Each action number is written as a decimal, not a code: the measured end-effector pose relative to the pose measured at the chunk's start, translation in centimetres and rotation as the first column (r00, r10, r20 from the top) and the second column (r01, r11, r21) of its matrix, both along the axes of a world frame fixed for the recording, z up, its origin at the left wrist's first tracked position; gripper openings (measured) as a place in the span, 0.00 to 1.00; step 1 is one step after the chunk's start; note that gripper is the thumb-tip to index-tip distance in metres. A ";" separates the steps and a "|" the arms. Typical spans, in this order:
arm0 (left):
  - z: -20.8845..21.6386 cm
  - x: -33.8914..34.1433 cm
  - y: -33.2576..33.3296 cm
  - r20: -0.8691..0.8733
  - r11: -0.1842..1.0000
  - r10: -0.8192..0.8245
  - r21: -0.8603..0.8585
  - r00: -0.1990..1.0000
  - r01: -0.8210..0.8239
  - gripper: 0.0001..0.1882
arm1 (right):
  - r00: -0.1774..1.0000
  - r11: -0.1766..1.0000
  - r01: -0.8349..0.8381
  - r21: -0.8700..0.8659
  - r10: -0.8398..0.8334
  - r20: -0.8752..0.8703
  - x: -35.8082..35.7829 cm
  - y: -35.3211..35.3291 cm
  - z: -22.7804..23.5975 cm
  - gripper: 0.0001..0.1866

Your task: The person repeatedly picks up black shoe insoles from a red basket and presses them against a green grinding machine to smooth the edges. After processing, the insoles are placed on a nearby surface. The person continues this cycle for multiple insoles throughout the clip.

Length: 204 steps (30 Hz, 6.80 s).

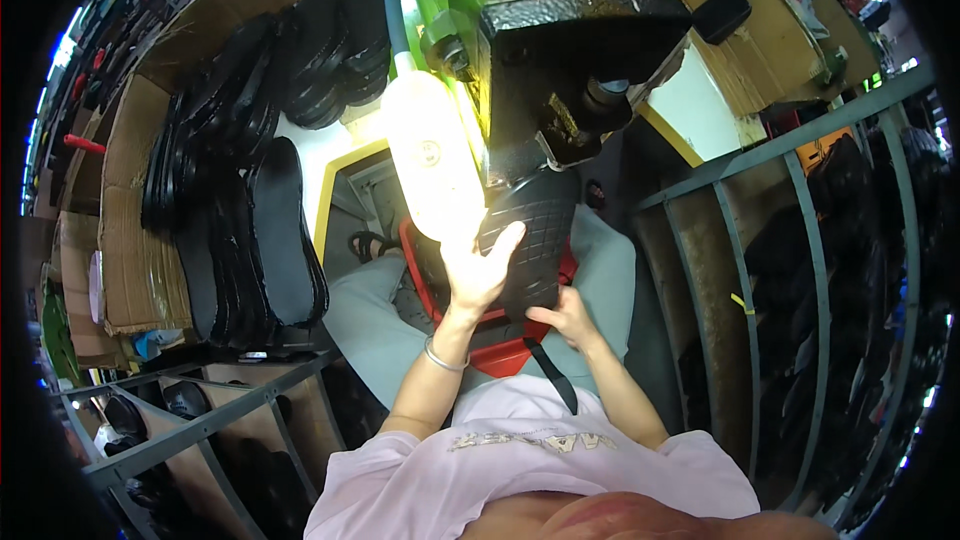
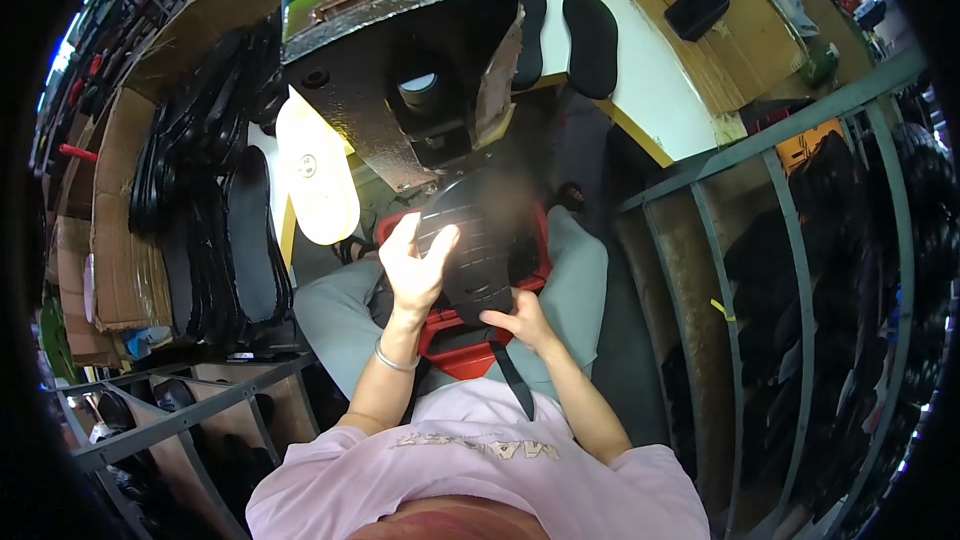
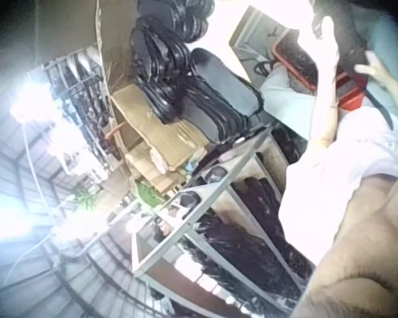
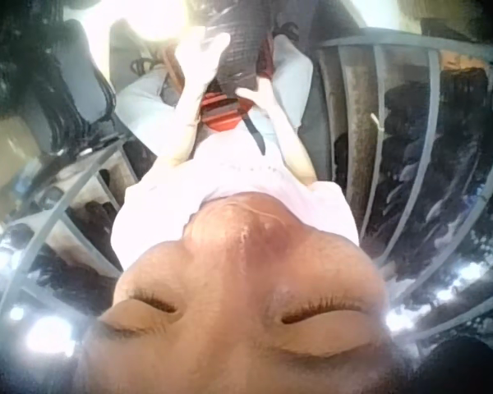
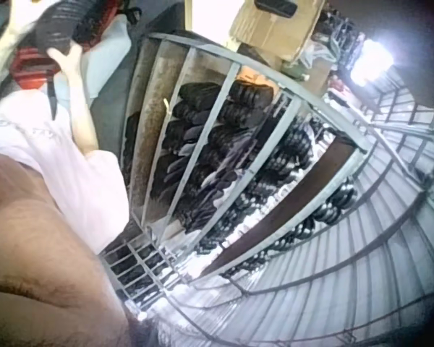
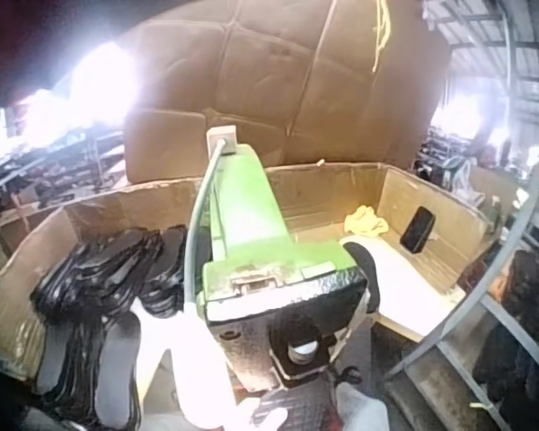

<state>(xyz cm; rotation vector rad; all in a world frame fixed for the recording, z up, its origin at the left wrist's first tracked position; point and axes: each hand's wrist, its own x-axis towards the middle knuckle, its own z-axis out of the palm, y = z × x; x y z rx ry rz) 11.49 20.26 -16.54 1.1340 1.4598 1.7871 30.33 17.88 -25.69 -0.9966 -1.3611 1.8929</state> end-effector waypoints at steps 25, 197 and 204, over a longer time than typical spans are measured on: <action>3.2 -12.2 -7.1 0.196 0.980 0.195 -0.072 0.961 -0.184 0.15 | 0.973 0.970 0.133 0.205 -0.087 -0.215 -4.4 11.6 14.3 0.16; -1.1 -15.2 -13.1 -0.950 0.528 0.235 -0.053 0.205 -0.848 0.20 | 0.877 0.578 0.069 0.813 -0.423 0.227 -1.4 11.5 -0.9 0.14; 0.1 -16.4 -13.3 -0.916 0.692 0.393 0.239 0.078 -0.681 0.15 | 0.907 0.836 0.085 0.542 -0.290 0.306 -0.6 5.7 -3.4 0.12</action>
